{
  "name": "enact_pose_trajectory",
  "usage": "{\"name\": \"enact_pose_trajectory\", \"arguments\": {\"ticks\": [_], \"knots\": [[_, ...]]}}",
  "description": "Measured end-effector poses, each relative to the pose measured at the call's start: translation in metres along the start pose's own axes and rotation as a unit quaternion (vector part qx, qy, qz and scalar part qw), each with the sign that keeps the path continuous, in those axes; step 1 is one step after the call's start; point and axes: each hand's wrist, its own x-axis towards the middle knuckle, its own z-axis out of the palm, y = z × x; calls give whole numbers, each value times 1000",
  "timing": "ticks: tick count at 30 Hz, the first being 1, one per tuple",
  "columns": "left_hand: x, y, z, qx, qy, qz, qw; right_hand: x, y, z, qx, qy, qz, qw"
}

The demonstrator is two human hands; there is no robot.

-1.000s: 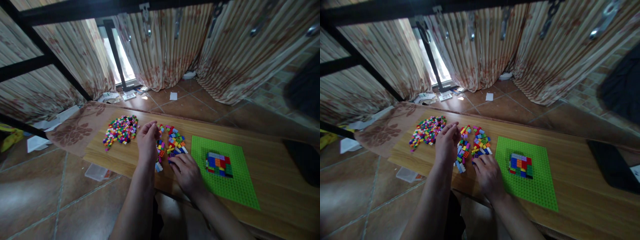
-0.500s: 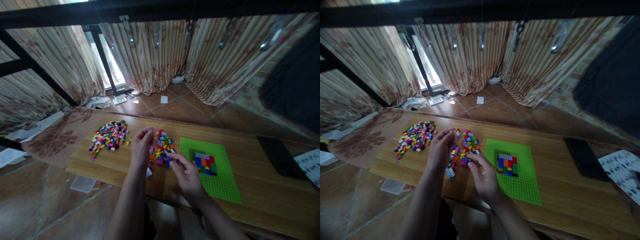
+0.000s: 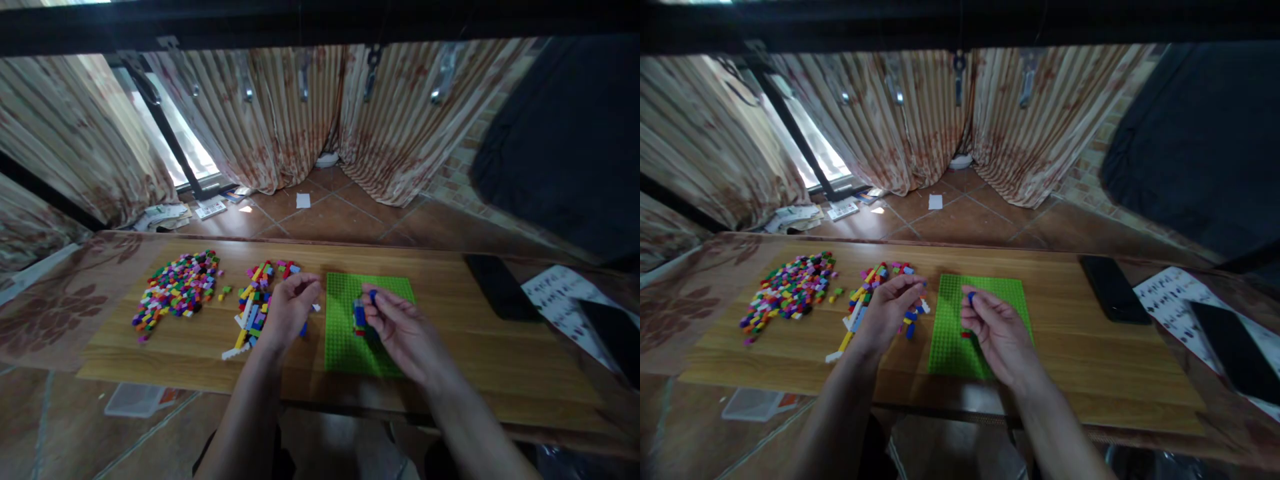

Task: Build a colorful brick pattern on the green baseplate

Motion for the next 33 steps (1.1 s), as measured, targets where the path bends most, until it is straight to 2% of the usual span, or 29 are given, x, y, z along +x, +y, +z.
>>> {"name": "enact_pose_trajectory", "arguments": {"ticks": [3, 7, 10, 12, 18, 21, 24, 28, 31, 33], "knots": [[1, -5, 5, 20, -12, 14, 1000, 4, -12, -27, -69, 50, -77, 993], [0, -10, 13, 69, -67, 21, 995, 2, -17, -51, -208, 46, -117, 970], [-3, -13, 20, 124, -101, 17, 987, -4, -16, -57, -341, 45, -144, 928], [-5, -15, 24, 149, -118, 17, 982, -7, -15, -57, -394, 42, -156, 905], [-6, -20, 28, 167, -155, 21, 974, -9, -12, -55, -425, 22, -170, 889], [-2, -18, 21, 140, -115, 40, 983, -10, -10, -51, -429, 19, -180, 885], [5, -12, 9, 69, -25, 51, 996, -14, -4, -40, -427, 4, -209, 880], [10, -1, -8, -12, 85, 56, 995, -24, 13, -13, -434, -84, -261, 858], [10, 6, -19, -40, 125, 71, 989, -29, 32, 7, -456, -162, -288, 827], [9, 9, -25, -50, 146, 77, 985, -28, 44, 17, -474, -191, -305, 804]]}}
